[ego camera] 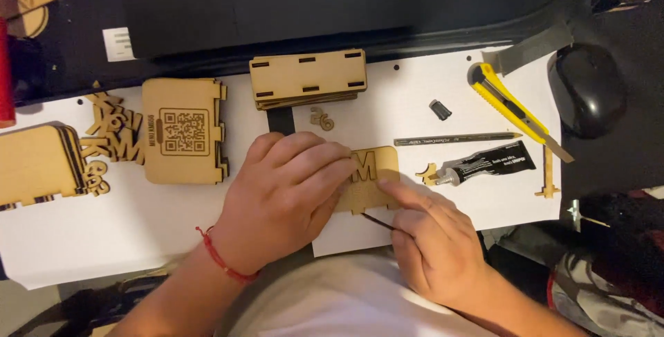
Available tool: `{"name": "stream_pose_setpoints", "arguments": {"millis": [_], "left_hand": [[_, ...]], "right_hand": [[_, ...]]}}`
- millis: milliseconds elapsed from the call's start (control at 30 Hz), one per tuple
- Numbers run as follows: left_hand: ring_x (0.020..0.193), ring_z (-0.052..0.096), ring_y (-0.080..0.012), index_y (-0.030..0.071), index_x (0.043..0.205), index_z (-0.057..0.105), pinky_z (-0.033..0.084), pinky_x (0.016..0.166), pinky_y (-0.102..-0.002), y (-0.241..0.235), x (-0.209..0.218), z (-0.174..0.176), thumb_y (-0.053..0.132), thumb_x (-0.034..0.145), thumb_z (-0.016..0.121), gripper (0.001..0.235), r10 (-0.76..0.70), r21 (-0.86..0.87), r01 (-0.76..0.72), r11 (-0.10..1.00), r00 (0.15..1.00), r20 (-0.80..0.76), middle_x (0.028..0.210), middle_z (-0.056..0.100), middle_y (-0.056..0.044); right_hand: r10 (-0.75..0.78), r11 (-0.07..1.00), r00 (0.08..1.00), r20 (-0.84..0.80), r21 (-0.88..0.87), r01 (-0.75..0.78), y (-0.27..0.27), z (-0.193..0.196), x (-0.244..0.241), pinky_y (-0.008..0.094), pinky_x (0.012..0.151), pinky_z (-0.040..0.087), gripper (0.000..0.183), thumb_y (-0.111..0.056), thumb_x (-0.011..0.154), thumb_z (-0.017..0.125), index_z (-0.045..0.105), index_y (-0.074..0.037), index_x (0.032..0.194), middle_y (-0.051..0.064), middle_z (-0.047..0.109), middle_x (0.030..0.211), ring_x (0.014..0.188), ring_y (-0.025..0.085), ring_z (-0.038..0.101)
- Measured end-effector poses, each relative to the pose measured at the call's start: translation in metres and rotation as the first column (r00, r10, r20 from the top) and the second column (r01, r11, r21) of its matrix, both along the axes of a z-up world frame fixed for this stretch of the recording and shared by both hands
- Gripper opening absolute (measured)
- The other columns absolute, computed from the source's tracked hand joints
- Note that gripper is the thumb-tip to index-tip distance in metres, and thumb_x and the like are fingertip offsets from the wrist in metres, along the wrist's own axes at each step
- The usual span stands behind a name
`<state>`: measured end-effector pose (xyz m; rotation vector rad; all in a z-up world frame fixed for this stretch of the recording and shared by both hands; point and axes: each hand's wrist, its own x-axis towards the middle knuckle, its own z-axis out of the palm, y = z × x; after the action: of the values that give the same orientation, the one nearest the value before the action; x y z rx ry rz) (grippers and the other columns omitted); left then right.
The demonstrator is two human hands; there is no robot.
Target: Assembling a laser-cut wooden sign by gluing individual letters and numbers onto a base plate.
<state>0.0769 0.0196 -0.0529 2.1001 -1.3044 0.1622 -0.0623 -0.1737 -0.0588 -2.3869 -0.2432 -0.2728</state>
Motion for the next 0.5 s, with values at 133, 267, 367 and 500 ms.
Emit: {"name": "stream_pose_setpoints", "arguments": {"millis": [133,267,367,500], "left_hand": [[0.099,0.061,-0.0219,0.013,0.107,0.069,0.040,0.081,-0.036,-0.0005,0.0021,-0.0010,0.013,0.098,0.061,0.012,0.009,0.010,-0.009,1.000,1.000,-0.005,0.109,0.067,0.002],[0.098,0.060,-0.0214,0.013,0.106,0.069,0.039,0.081,-0.037,-0.0001,0.0047,-0.0011,0.013,0.098,0.060,0.012,-0.015,0.039,0.017,0.999,0.999,-0.040,0.113,0.068,0.002],[0.098,0.060,-0.0214,0.013,0.105,0.069,0.037,0.081,-0.037,-0.0003,0.0052,-0.0009,0.013,0.099,0.059,0.011,-0.021,0.048,0.023,0.999,0.998,-0.052,0.113,0.068,0.002],[0.099,0.060,-0.0216,0.013,0.106,0.070,0.039,0.082,-0.037,-0.0001,0.0053,-0.0027,0.012,0.098,0.061,0.012,-0.020,0.046,0.022,0.999,0.998,-0.051,0.114,0.068,0.003]], "right_hand": [[0.016,1.000,0.999,-0.030,-0.007,-0.016,-0.0002,-0.0016,0.0060,0.042,0.092,0.055,0.011,-0.005,0.092,0.047,0.057,-0.003,0.088,0.025,0.064,0.124,0.111,0.038,0.069],[0.023,1.000,1.000,-0.021,-0.014,-0.023,-0.0021,-0.0053,0.0094,0.042,0.088,0.056,0.010,-0.007,0.090,0.049,0.058,-0.003,0.085,0.024,0.065,0.120,0.105,0.036,0.071],[0.016,1.000,1.000,-0.027,-0.014,-0.016,-0.0028,-0.0078,0.0091,0.041,0.086,0.056,0.011,-0.008,0.089,0.049,0.058,-0.004,0.084,0.023,0.066,0.119,0.103,0.036,0.072],[0.022,1.000,1.000,-0.002,-0.001,-0.022,-0.0032,-0.0081,0.0118,0.040,0.079,0.056,0.015,-0.009,0.090,0.048,0.057,-0.003,0.079,0.024,0.067,0.116,0.096,0.037,0.072]]}}
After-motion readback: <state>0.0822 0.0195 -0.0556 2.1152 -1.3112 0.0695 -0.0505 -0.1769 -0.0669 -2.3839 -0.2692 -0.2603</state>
